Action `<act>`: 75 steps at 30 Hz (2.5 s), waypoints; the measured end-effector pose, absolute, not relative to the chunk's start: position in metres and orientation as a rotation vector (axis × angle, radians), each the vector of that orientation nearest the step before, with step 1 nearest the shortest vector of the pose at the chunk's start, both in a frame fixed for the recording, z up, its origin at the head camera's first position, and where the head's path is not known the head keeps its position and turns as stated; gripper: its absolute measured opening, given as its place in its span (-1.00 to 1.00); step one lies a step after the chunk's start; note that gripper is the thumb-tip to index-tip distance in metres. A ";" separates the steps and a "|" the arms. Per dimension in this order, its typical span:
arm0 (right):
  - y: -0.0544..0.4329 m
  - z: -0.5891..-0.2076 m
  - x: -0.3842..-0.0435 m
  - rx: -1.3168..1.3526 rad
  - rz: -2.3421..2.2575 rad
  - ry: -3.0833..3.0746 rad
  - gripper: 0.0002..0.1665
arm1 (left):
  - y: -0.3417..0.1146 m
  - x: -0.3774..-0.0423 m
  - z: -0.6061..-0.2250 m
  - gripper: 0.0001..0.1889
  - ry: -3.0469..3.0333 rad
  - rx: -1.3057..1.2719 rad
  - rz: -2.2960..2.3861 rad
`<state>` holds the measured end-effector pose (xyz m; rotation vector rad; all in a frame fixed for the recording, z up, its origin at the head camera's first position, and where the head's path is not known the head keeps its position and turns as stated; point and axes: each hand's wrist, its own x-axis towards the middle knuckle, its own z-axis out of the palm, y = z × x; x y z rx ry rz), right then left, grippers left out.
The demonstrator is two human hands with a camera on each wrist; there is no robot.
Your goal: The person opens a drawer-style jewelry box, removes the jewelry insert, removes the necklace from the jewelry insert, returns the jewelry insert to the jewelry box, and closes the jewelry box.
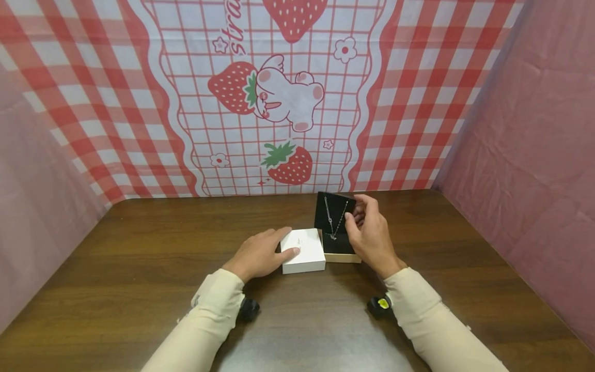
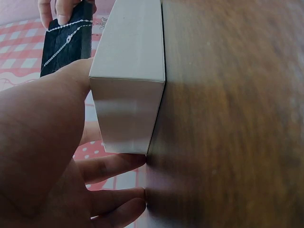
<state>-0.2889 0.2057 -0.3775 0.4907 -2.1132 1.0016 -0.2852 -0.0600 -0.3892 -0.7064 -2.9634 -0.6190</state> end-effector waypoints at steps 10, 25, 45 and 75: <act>0.205 -0.377 -0.288 0.488 1.006 -2.120 -0.50 | -0.060 -0.286 -0.390 -0.29 -2.975 -0.707 -0.616; 0.204 -0.378 -0.287 0.516 1.057 -2.063 -0.53 | -0.059 -0.285 -0.388 -0.30 -2.979 -0.713 -0.624; 0.205 -0.375 -0.287 0.512 1.072 -2.035 -0.53 | -0.058 -0.287 -0.383 -0.33 -2.922 -0.696 -0.680; 0.199 -0.373 -0.282 0.568 0.966 -2.022 -0.62 | -0.045 -0.277 -0.369 -0.67 -2.525 -0.874 -0.333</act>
